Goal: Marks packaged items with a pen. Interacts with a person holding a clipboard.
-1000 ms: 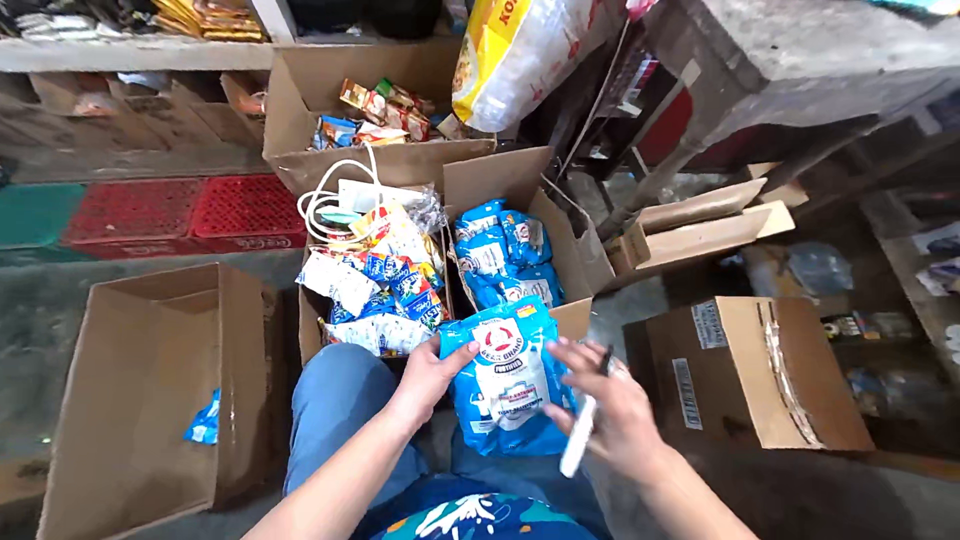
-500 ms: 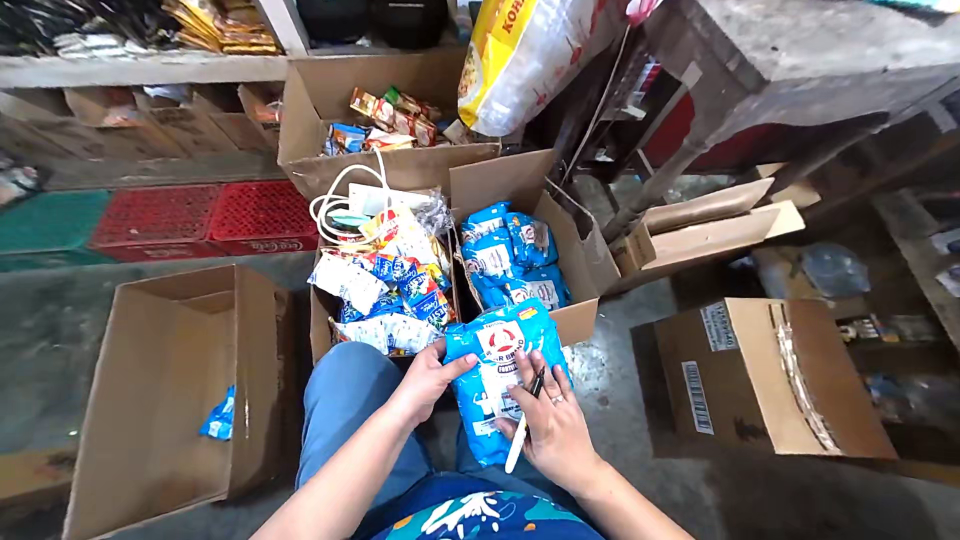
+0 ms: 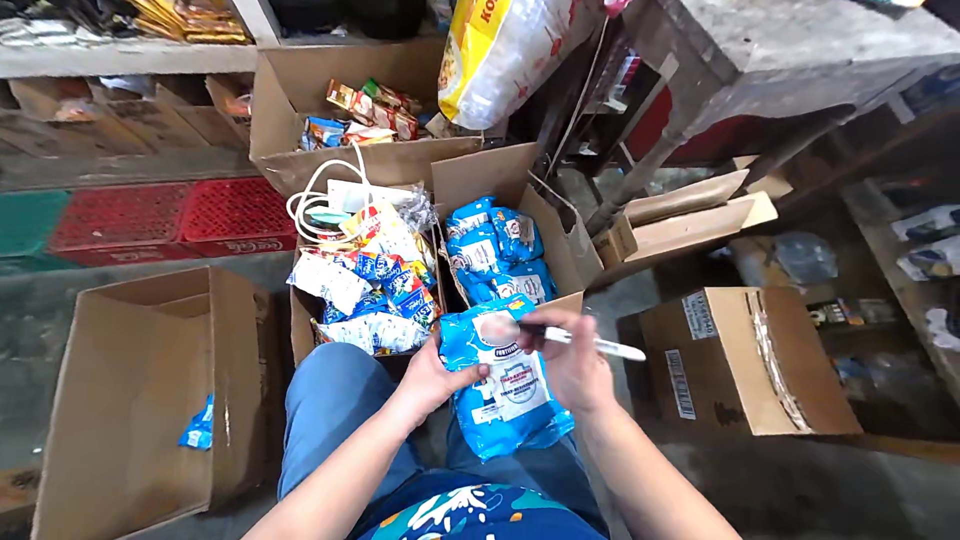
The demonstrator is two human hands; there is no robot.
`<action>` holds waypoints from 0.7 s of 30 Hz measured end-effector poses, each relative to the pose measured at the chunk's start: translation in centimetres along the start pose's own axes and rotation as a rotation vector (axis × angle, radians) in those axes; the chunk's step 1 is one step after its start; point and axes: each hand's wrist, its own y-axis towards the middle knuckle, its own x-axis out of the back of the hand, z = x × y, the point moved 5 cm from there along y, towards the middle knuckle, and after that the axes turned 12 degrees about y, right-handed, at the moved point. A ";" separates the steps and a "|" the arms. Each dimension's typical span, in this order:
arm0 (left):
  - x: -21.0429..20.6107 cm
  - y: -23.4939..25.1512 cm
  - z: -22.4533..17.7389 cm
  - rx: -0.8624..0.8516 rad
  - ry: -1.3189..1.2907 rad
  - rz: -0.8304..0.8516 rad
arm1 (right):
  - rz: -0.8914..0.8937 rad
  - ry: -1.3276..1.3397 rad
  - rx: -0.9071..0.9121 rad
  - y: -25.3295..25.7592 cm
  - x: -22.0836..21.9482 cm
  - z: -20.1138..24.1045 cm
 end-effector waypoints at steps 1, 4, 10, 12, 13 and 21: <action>0.0 0.0 -0.1 -0.006 0.012 -0.004 | -0.023 0.019 -0.046 0.2 -0.6 -0.7; 0.2 0.0 0.0 0.006 0.018 -0.018 | -0.072 -0.093 -0.094 0.2 -2.0 -2.2; 0.5 0.0 0.2 0.018 0.059 -0.050 | -0.110 -0.237 0.024 0.3 -1.4 -3.3; 0.5 0.1 0.0 0.016 0.111 -0.062 | -0.115 -0.195 0.009 0.7 -1.9 -3.0; 0.4 0.1 -0.2 0.014 0.136 -0.067 | -0.121 -0.139 -0.026 0.8 -2.3 -2.9; 0.3 0.5 -0.3 0.015 0.195 -0.077 | -0.139 -0.050 -0.059 1.0 -2.2 -4.5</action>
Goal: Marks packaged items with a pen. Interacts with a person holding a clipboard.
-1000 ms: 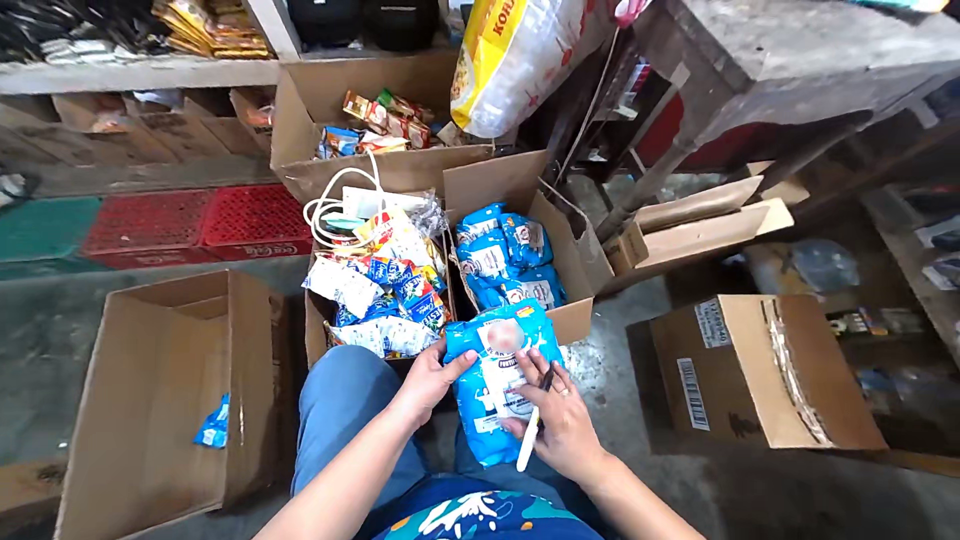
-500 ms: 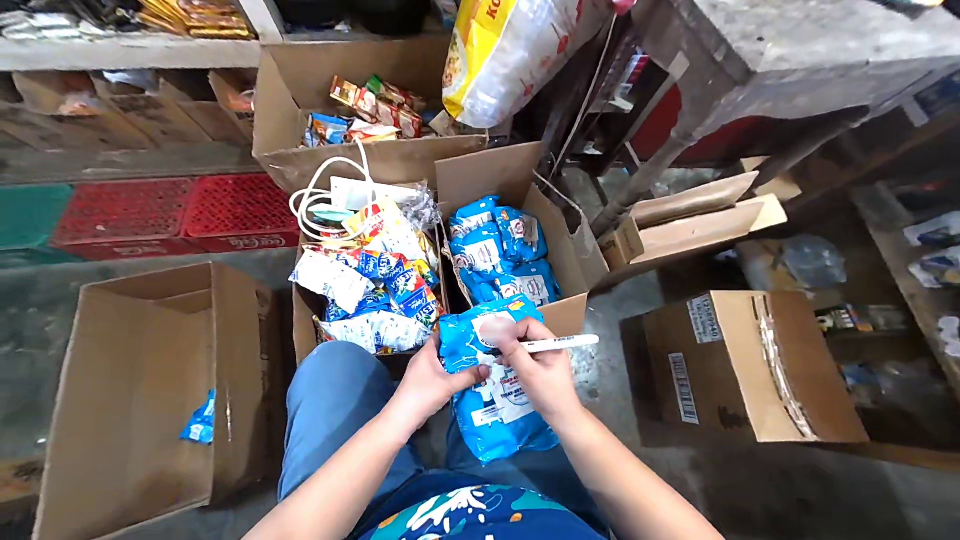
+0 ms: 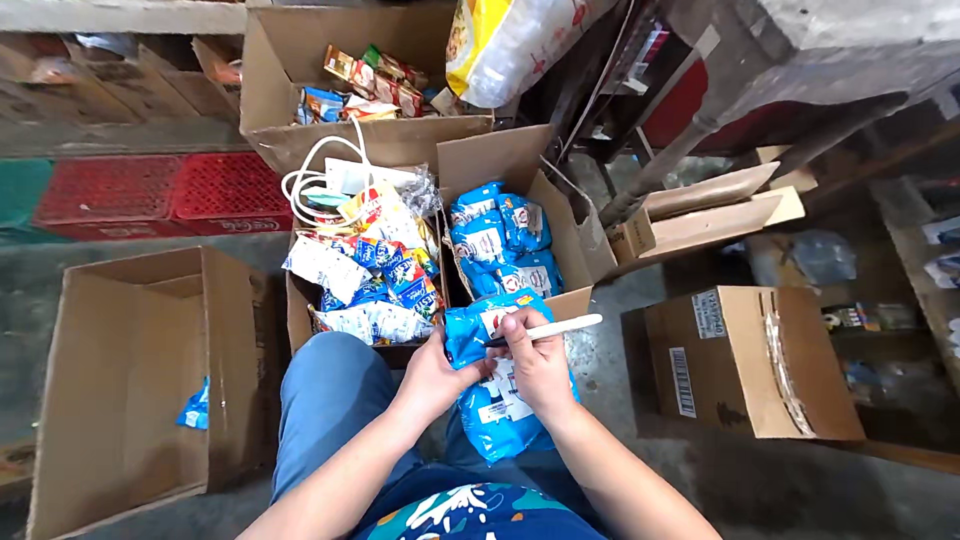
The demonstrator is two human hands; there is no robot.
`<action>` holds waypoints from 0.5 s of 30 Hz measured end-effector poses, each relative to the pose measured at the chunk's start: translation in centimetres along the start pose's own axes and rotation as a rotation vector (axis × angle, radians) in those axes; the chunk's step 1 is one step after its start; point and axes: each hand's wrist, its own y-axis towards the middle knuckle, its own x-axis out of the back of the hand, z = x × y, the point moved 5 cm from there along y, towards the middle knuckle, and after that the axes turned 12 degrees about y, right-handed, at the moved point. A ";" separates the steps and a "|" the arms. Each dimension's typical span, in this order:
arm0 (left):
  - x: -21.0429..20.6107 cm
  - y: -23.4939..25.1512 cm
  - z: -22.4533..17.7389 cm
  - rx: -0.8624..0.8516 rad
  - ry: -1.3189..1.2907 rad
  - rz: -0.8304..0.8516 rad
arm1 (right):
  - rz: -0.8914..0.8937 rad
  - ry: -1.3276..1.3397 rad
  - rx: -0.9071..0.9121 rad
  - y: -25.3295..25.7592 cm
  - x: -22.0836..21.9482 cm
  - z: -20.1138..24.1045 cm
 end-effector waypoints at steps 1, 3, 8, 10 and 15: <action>0.0 -0.2 0.0 -0.007 0.004 -0.002 | 0.028 -0.086 0.048 -0.1 0.0 0.2; 0.1 -0.4 -0.1 -0.036 0.006 -0.014 | 0.054 -0.230 0.127 0.1 0.5 0.7; 0.0 -0.7 -0.3 -0.073 0.032 -0.034 | 0.026 -0.275 0.106 0.3 2.1 0.9; -0.1 -0.8 -0.3 -0.083 0.031 -0.029 | 0.016 -0.219 0.144 -0.1 2.1 0.8; -0.2 -1.0 -0.3 -0.096 0.008 -0.024 | -0.005 -0.205 0.164 -0.9 2.0 1.2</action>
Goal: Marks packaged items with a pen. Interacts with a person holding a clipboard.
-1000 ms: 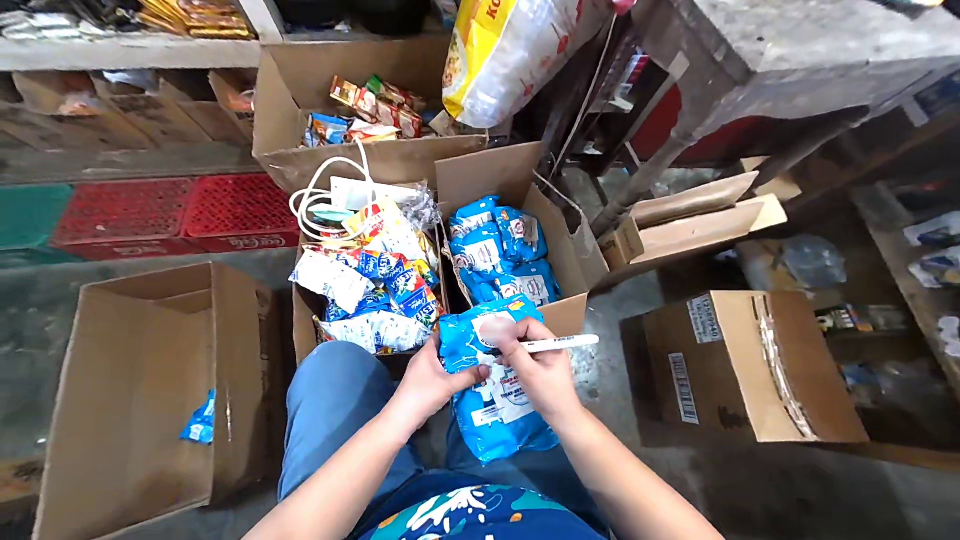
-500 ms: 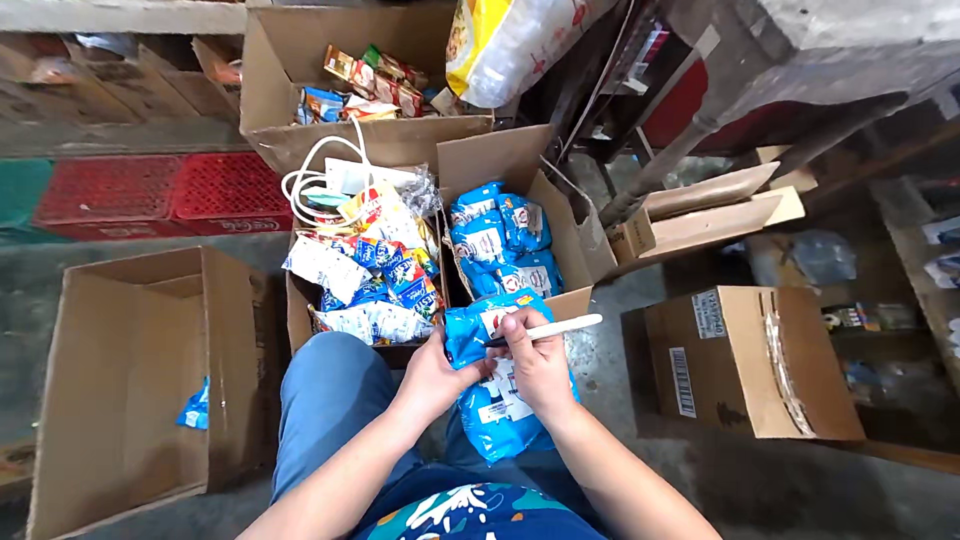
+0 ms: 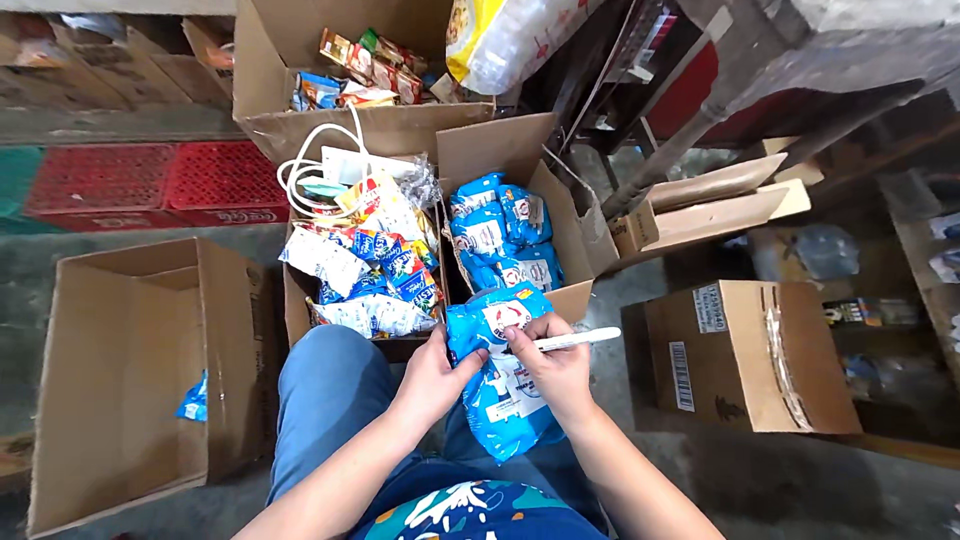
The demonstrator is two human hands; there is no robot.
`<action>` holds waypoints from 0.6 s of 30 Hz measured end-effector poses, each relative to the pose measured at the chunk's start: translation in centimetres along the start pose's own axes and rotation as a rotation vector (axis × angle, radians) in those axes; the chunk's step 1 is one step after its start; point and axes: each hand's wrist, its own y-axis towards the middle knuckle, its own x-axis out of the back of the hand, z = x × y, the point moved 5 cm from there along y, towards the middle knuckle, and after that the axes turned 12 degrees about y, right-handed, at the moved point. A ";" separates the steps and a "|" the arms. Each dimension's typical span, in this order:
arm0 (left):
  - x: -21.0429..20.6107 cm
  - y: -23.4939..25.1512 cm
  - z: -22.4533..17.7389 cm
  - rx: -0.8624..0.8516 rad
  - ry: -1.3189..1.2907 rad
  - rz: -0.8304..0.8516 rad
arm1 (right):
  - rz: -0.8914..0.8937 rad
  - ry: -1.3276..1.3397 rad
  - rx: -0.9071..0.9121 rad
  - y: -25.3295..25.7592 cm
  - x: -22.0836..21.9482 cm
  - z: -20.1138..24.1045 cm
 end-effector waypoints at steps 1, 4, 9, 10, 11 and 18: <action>0.0 0.0 0.0 -0.002 -0.001 0.001 | 0.007 -0.014 0.003 -0.1 0.0 0.0; 0.1 0.0 0.0 -0.002 0.004 0.013 | 0.034 -0.028 0.003 -0.4 0.1 0.0; 0.0 -0.1 -0.1 0.020 0.047 0.038 | 0.029 -0.031 -0.009 -0.4 0.2 0.5; -0.1 -0.2 -0.1 0.019 0.060 0.037 | 0.024 -0.033 -0.013 -0.5 0.3 0.5; -0.1 -0.2 -0.1 0.020 0.070 0.038 | 0.019 -0.033 -0.023 -0.5 0.4 0.5; -0.1 -0.1 -0.2 0.051 0.092 0.060 | 0.002 -0.009 -0.064 -0.7 0.5 -0.3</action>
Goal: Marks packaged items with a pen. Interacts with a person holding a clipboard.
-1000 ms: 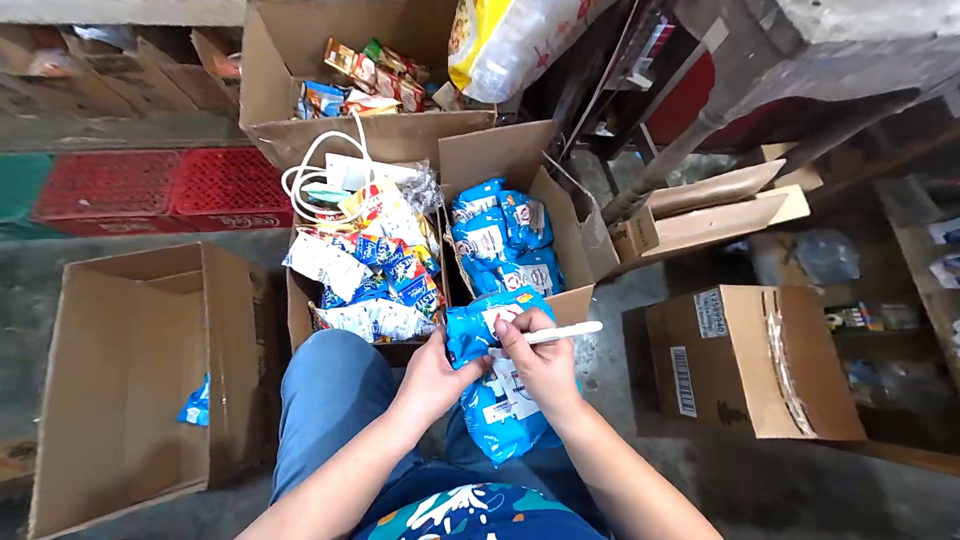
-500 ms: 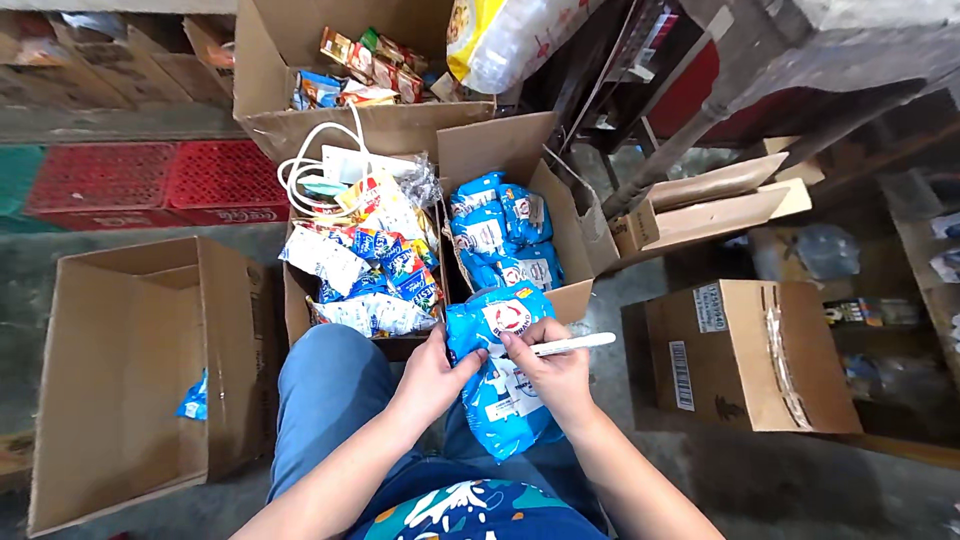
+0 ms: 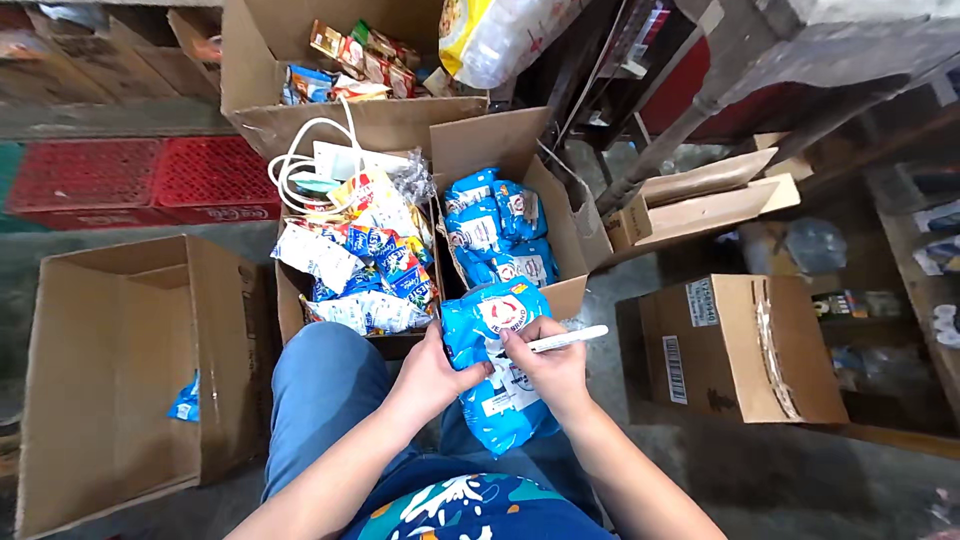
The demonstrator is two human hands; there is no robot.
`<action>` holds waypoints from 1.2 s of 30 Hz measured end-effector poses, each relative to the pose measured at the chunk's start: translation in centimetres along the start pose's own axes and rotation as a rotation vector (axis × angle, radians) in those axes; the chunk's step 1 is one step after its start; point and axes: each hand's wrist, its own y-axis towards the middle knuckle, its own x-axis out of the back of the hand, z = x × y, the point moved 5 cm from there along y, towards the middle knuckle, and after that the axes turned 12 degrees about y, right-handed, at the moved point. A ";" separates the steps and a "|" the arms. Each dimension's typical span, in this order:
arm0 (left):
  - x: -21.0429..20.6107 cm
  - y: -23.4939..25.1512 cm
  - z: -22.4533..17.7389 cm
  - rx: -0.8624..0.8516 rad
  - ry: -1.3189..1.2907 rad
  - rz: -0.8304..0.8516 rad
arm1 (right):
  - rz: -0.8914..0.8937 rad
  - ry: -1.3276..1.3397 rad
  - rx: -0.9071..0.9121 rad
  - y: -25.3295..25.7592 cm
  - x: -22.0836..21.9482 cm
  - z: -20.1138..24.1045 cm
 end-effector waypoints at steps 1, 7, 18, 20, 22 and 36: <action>0.0 0.0 -0.1 0.003 0.001 0.001 | 0.004 -0.001 0.002 0.0 -0.1 0.0; 0.1 0.1 -0.1 0.009 0.029 -0.004 | 0.036 -0.082 0.029 -0.2 0.0 -1.0; 0.1 0.1 -0.1 0.010 0.011 -0.004 | -0.045 -0.031 0.025 0.1 0.0 -0.4; 0.1 0.2 -0.1 0.013 0.007 -0.002 | -0.015 -0.070 0.071 -0.1 -0.1 -0.6; 0.1 0.2 0.0 0.018 0.008 0.003 | 0.018 -0.120 0.116 -0.3 -0.2 -0.7; 0.0 0.1 -0.1 0.008 0.009 -0.001 | -0.034 -0.063 0.086 -0.2 0.2 -0.5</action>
